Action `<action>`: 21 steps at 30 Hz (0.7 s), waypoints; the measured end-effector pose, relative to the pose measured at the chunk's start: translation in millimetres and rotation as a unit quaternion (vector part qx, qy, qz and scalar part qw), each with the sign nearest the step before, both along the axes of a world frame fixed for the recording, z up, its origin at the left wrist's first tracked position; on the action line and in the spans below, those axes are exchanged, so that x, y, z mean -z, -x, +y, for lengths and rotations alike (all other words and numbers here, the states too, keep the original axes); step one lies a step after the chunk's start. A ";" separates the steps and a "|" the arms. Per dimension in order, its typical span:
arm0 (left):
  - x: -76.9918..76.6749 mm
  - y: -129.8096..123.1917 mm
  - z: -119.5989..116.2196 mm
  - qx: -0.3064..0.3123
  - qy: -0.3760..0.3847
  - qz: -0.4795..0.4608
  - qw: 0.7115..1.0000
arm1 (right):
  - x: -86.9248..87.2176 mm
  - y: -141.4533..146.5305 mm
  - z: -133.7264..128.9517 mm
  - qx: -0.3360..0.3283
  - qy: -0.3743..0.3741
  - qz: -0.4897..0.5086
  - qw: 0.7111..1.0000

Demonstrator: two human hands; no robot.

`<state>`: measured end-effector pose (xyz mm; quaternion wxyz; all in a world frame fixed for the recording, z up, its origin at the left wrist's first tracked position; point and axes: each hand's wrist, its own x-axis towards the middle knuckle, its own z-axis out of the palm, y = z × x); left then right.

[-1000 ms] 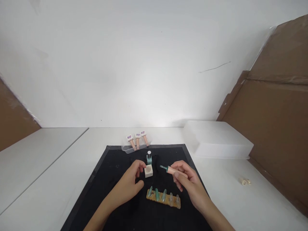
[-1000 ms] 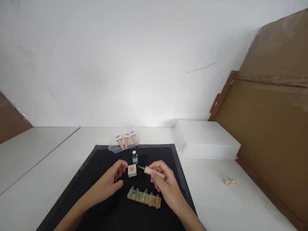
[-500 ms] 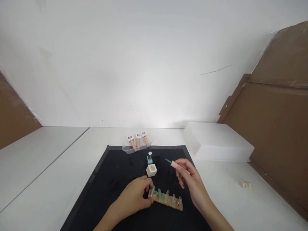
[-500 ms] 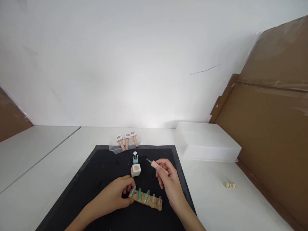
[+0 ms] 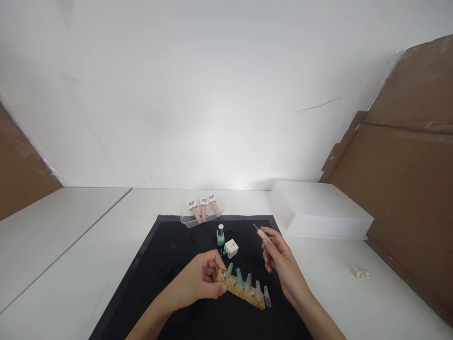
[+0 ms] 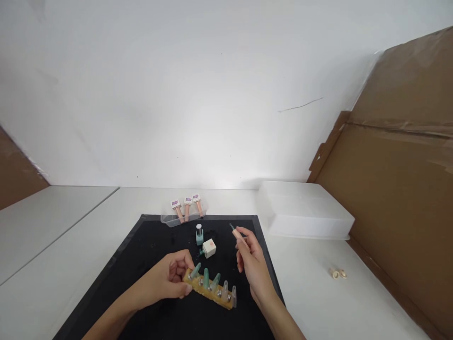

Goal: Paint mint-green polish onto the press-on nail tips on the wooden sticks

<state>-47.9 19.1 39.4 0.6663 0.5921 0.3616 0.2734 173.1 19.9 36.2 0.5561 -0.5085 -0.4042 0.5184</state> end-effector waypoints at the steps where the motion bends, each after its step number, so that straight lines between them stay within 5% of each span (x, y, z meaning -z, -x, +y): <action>1: -1.9 -0.2 -0.6 -0.004 0.007 -0.025 1.000 | -0.2 -0.4 0.0 -0.018 0.013 0.014 1.000; 9: -10.0 0.2 -0.8 -0.112 0.027 -0.147 0.982 | 0.0 2.2 -3.5 -0.149 0.145 0.177 0.962; 15: -1.2 6.0 6.7 -0.206 0.087 -0.274 0.935 | 18.7 3.7 4.8 -0.062 -0.016 0.020 0.998; 21: -8.6 12.0 5.8 -0.282 0.142 -0.342 0.885 | 52.2 19.8 15.5 -0.059 -0.154 -0.201 0.966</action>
